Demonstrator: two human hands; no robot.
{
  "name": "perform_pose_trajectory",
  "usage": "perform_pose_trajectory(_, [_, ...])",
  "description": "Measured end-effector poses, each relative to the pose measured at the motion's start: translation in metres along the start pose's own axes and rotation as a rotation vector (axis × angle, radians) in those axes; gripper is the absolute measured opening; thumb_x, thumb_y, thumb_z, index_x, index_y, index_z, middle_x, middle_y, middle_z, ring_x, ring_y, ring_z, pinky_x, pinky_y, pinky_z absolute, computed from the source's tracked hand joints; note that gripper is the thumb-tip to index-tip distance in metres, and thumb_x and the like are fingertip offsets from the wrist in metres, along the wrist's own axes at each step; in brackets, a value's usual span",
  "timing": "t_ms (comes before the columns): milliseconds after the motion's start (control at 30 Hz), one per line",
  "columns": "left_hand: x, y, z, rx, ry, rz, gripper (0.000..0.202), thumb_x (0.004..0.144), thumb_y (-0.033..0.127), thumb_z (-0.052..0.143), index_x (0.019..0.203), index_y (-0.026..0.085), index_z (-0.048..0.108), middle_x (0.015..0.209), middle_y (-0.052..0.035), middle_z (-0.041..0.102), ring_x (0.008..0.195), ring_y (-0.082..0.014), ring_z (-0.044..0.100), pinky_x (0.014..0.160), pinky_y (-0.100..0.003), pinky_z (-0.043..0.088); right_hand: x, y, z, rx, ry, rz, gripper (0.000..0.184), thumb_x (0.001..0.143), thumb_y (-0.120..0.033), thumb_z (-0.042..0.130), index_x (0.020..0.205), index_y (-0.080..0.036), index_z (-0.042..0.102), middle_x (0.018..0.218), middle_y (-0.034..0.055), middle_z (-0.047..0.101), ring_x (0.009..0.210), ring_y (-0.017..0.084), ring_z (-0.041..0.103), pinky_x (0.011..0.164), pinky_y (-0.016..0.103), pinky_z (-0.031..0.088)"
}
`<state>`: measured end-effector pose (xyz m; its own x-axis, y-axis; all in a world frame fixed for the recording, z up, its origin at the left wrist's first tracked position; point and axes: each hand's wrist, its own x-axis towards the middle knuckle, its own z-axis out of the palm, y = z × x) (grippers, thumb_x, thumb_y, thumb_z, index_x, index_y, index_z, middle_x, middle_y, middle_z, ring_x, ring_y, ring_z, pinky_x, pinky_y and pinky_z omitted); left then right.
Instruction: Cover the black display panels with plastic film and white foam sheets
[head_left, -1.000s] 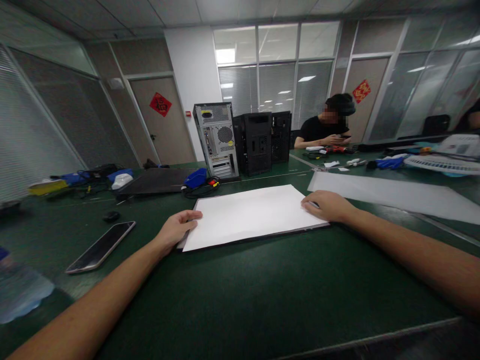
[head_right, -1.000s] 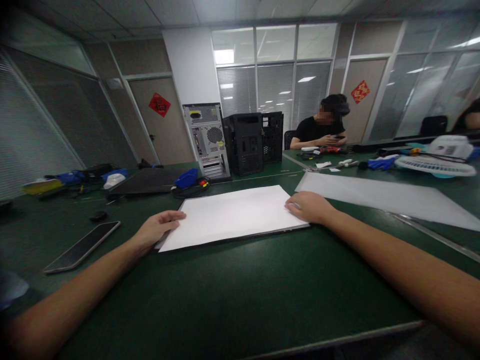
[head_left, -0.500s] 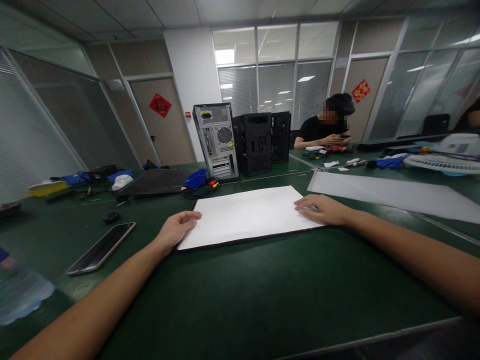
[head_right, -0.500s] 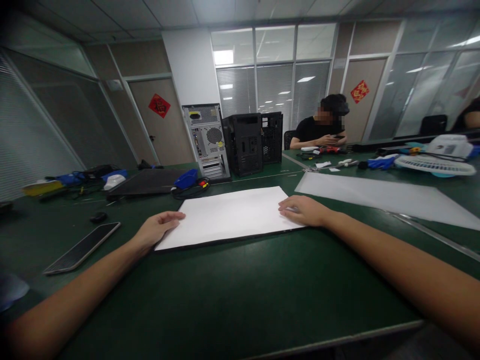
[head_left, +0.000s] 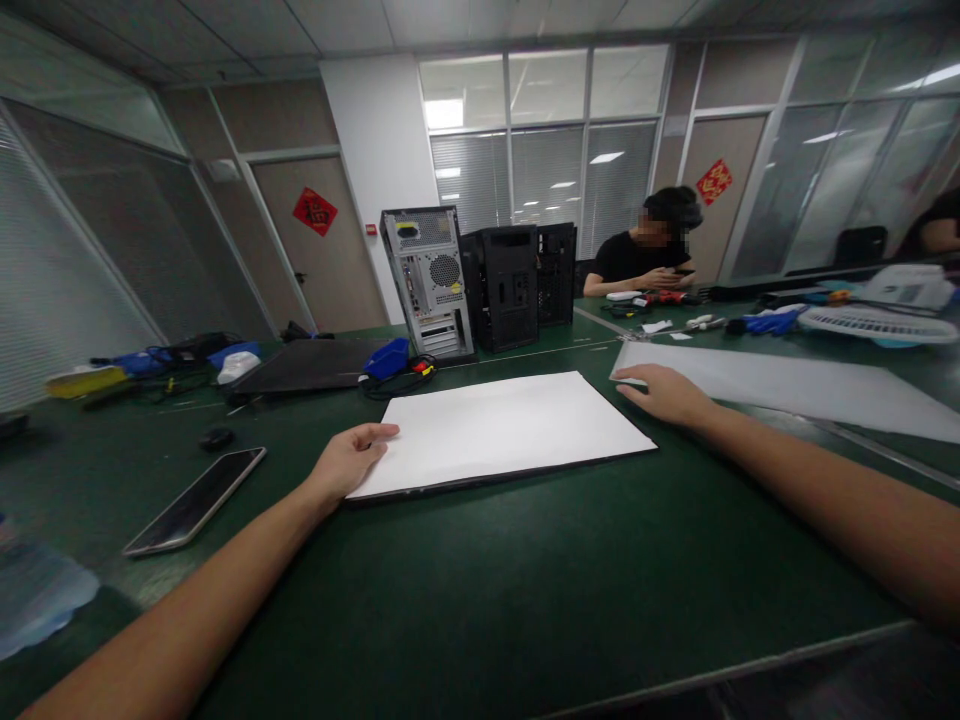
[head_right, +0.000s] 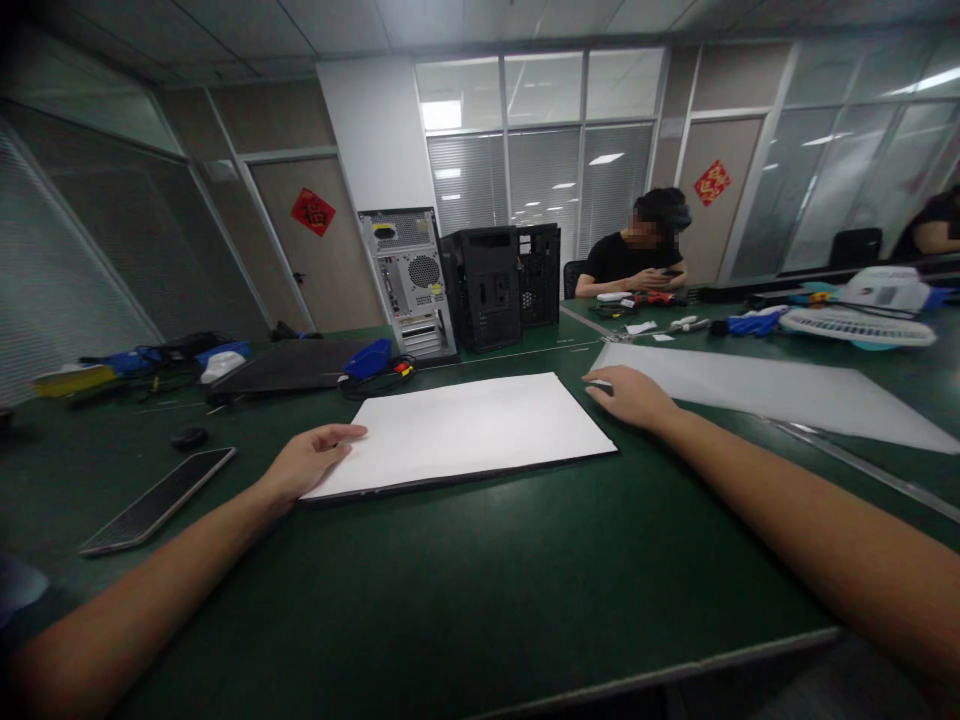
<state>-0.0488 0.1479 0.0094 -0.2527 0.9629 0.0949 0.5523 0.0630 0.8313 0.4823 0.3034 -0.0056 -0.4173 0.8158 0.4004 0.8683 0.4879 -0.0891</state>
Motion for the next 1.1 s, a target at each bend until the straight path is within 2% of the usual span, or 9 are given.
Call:
perform_pose_trajectory(100, [0.001, -0.002, 0.000, -0.015, -0.006, 0.012, 0.035, 0.072, 0.024, 0.067, 0.106, 0.020, 0.075, 0.124, -0.0062, 0.071, 0.103, -0.0224, 0.066, 0.093, -0.034, 0.046, 0.001, 0.045, 0.011, -0.196, -0.069, 0.251, 0.063, 0.089, -0.053, 0.046, 0.142, -0.020, 0.048, 0.144, 0.0125, 0.049, 0.131, 0.033, 0.044, 0.108, 0.048, 0.036])
perform_pose_trajectory(167, [0.002, -0.004, 0.000, -0.024, -0.009, 0.023, 0.036, 0.071, 0.026, 0.069, 0.106, 0.021, 0.075, 0.124, -0.0064, 0.070, 0.105, -0.0227, 0.066, 0.094, -0.034, 0.046, 0.000, 0.069, 0.017, -0.228, -0.131, 0.369, 0.070, 0.090, -0.058, 0.041, 0.143, -0.011, 0.046, 0.139, 0.0206, 0.051, 0.125, 0.036, 0.048, 0.102, 0.050, 0.041])
perform_pose_trajectory(233, [0.003, -0.006, 0.000, -0.023, -0.010, 0.030, 0.037, 0.069, 0.026, 0.071, 0.106, 0.021, 0.075, 0.125, -0.0067, 0.070, 0.107, -0.0231, 0.065, 0.095, -0.034, 0.046, -0.002, 0.083, 0.019, -0.222, -0.172, 0.419, 0.074, 0.090, -0.061, 0.036, 0.139, -0.007, 0.050, 0.130, 0.0243, 0.057, 0.117, 0.037, 0.055, 0.095, 0.049, 0.045])
perform_pose_trajectory(333, [0.006, -0.010, 0.000, -0.020, -0.023, 0.040, 0.040, 0.067, 0.027, 0.071, 0.107, 0.022, 0.075, 0.125, -0.0064, 0.070, 0.106, -0.0229, 0.065, 0.093, -0.033, 0.047, -0.003, 0.085, 0.018, -0.237, -0.199, 0.435, 0.070, 0.090, -0.064, 0.036, 0.135, -0.014, 0.054, 0.125, 0.0211, 0.060, 0.110, 0.036, 0.058, 0.090, 0.049, 0.047])
perform_pose_trajectory(533, [0.009, -0.014, -0.001, -0.004, -0.040, 0.057, 0.040, 0.071, 0.026, 0.068, 0.111, 0.022, 0.073, 0.128, -0.0050, 0.068, 0.111, -0.0212, 0.064, 0.095, -0.031, 0.046, -0.003, 0.062, 0.009, -0.277, -0.192, 0.413, 0.049, 0.093, -0.048, 0.036, 0.111, -0.016, 0.068, 0.107, 0.0212, 0.066, 0.096, 0.034, 0.063, 0.081, 0.049, 0.047])
perform_pose_trajectory(700, [0.004, -0.007, -0.001, 0.004, -0.022, 0.028, 0.036, 0.072, 0.024, 0.067, 0.107, 0.023, 0.074, 0.127, -0.0057, 0.069, 0.106, -0.0211, 0.066, 0.090, -0.031, 0.048, -0.004, 0.033, -0.003, -0.305, -0.097, 0.412, 0.050, 0.094, -0.043, 0.030, 0.112, -0.014, 0.067, 0.102, 0.0224, 0.067, 0.087, 0.033, 0.064, 0.075, 0.045, 0.047])
perform_pose_trajectory(867, [0.001, -0.003, -0.001, 0.003, -0.008, 0.019, 0.037, 0.071, 0.025, 0.068, 0.107, 0.022, 0.075, 0.124, -0.0065, 0.071, 0.102, -0.0219, 0.066, 0.086, -0.031, 0.049, -0.008, -0.023, -0.017, -0.273, 0.054, 0.161, 0.051, 0.095, -0.048, 0.028, 0.115, -0.019, 0.066, 0.098, 0.0150, 0.070, 0.083, 0.031, 0.064, 0.074, 0.041, 0.044])
perform_pose_trajectory(1000, [0.001, -0.004, -0.001, -0.005, -0.017, 0.035, 0.036, 0.070, 0.025, 0.068, 0.105, 0.022, 0.075, 0.122, -0.0060, 0.071, 0.102, -0.0224, 0.066, 0.089, -0.033, 0.048, -0.012, -0.069, -0.024, -0.064, 0.021, -0.105, 0.046, 0.095, -0.048, 0.034, 0.109, -0.022, 0.069, 0.100, 0.0086, 0.072, 0.086, 0.026, 0.064, 0.078, 0.036, 0.044])
perform_pose_trajectory(1100, [0.002, -0.005, -0.002, 0.007, -0.023, 0.041, 0.036, 0.070, 0.026, 0.067, 0.105, 0.022, 0.075, 0.122, -0.0055, 0.071, 0.102, -0.0226, 0.066, 0.090, -0.034, 0.047, -0.010, -0.080, -0.022, 0.094, 0.007, -0.145, 0.049, 0.096, -0.051, 0.032, 0.104, -0.022, 0.071, 0.102, 0.0067, 0.072, 0.089, 0.024, 0.064, 0.080, 0.034, 0.045])
